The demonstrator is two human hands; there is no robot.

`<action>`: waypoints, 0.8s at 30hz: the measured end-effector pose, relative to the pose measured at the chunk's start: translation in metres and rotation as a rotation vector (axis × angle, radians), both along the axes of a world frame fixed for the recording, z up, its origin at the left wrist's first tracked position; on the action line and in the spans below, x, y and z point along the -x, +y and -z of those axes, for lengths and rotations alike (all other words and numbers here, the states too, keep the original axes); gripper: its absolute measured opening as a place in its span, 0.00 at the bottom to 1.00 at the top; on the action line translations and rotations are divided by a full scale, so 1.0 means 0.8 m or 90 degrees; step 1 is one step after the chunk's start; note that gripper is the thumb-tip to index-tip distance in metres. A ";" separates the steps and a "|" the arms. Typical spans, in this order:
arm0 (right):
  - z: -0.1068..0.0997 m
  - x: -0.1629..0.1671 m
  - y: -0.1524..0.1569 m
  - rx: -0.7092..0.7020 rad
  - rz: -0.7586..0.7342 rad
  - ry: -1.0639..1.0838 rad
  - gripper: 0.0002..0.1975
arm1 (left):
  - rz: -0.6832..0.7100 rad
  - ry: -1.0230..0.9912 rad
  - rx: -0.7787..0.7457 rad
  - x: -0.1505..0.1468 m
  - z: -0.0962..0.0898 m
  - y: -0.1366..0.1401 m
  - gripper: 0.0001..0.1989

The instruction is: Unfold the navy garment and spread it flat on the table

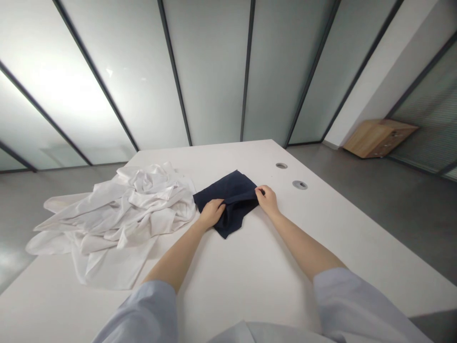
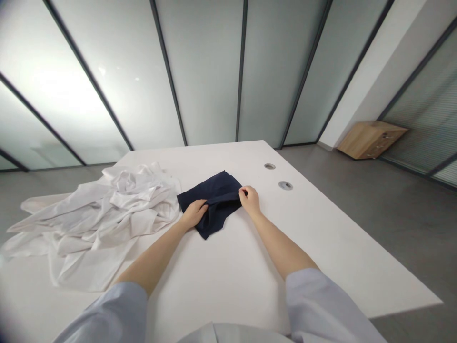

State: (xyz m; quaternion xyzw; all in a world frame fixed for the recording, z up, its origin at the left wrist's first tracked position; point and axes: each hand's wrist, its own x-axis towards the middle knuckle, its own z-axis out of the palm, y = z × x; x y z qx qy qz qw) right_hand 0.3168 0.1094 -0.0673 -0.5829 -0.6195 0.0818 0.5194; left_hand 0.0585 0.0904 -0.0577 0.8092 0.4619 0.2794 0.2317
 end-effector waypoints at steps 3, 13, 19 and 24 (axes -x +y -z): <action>-0.002 -0.003 -0.002 -0.030 0.039 0.006 0.07 | -0.137 -0.251 0.094 0.004 -0.001 0.008 0.16; -0.006 0.017 -0.013 0.068 -0.253 -0.271 0.14 | -0.209 -0.979 0.520 0.016 -0.032 0.008 0.16; -0.014 0.035 -0.023 0.268 -0.260 -0.448 0.25 | -0.185 -1.054 0.349 0.045 -0.046 0.030 0.22; -0.027 0.029 -0.020 0.333 -0.111 -0.470 0.26 | -0.332 -0.867 0.147 0.055 -0.022 0.049 0.30</action>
